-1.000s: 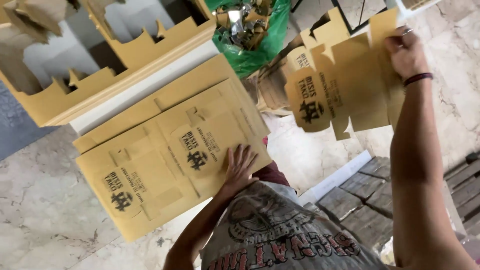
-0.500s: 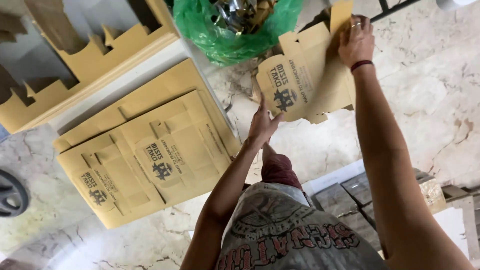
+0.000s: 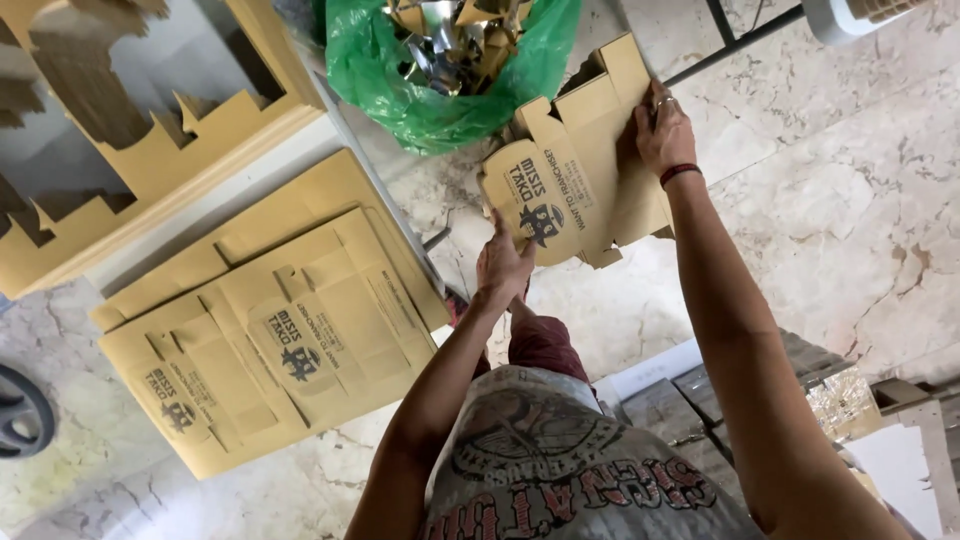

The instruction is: Folding flat cardboard sheets into boxes in a packaging facility.

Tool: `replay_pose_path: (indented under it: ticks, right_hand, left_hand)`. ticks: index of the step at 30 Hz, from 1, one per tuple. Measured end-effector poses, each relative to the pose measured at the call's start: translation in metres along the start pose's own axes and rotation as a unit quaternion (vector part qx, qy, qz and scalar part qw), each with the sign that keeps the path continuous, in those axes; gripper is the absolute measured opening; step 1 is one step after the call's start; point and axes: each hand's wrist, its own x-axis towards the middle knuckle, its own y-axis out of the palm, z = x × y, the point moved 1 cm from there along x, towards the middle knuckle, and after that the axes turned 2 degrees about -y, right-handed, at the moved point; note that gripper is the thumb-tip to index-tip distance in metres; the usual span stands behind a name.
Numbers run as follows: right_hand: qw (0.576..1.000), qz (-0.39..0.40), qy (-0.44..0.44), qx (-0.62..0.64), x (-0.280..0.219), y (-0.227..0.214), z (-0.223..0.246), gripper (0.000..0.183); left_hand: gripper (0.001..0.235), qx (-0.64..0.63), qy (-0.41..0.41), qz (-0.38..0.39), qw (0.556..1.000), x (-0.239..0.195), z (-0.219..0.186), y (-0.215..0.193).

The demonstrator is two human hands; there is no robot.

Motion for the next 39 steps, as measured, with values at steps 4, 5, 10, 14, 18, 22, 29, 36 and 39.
replay_pose_path:
  ticks: [4,5,10,14,18,22,29,36,39]
  right_hand:
    - [1.000,0.012,-0.011,-0.012,-0.001,-0.004,0.008,0.047]
    - [1.000,0.026,0.001,-0.010,0.002,-0.011,0.020,0.047]
    - [0.992,0.076,0.097,0.018,-0.003,-0.033,0.059,0.050]
    - [0.985,-0.154,0.011,0.075,0.017,0.025,-0.094,0.054]
    - [0.875,-0.234,-0.107,0.410,-0.079,-0.028,-0.011,0.069]
    - [0.953,-0.187,-0.080,0.224,-0.216,-0.008,0.133,0.022]
    - [0.809,0.323,0.309,0.382,-0.351,0.127,0.299,0.088]
    - [0.907,0.315,0.196,0.202,-0.374,0.195,0.256,0.056]
    - [0.947,0.277,0.098,0.132,-0.359,0.189,0.247,0.053]
  left_hand:
    - [0.093,-0.002,-0.016,-0.017,1.000,0.002,0.005,0.002]
    - [0.092,0.019,-0.001,-0.031,0.999,0.007,0.010,0.004]
    - [0.092,0.054,0.021,-0.039,0.998,0.021,0.028,0.009]
    - [0.101,0.030,0.085,-0.060,0.994,0.011,0.047,-0.007]
    - [0.092,-0.003,0.186,-0.122,0.975,-0.019,0.103,-0.035]
    - [0.047,0.037,0.271,-0.173,0.946,-0.084,0.160,-0.082]
    - [0.034,0.026,0.299,-0.350,0.887,-0.108,0.294,-0.127]
    - [0.045,0.171,0.304,-0.196,0.916,-0.100,0.306,-0.148]
    - [0.056,0.249,0.268,-0.177,0.914,-0.081,0.277,-0.148]
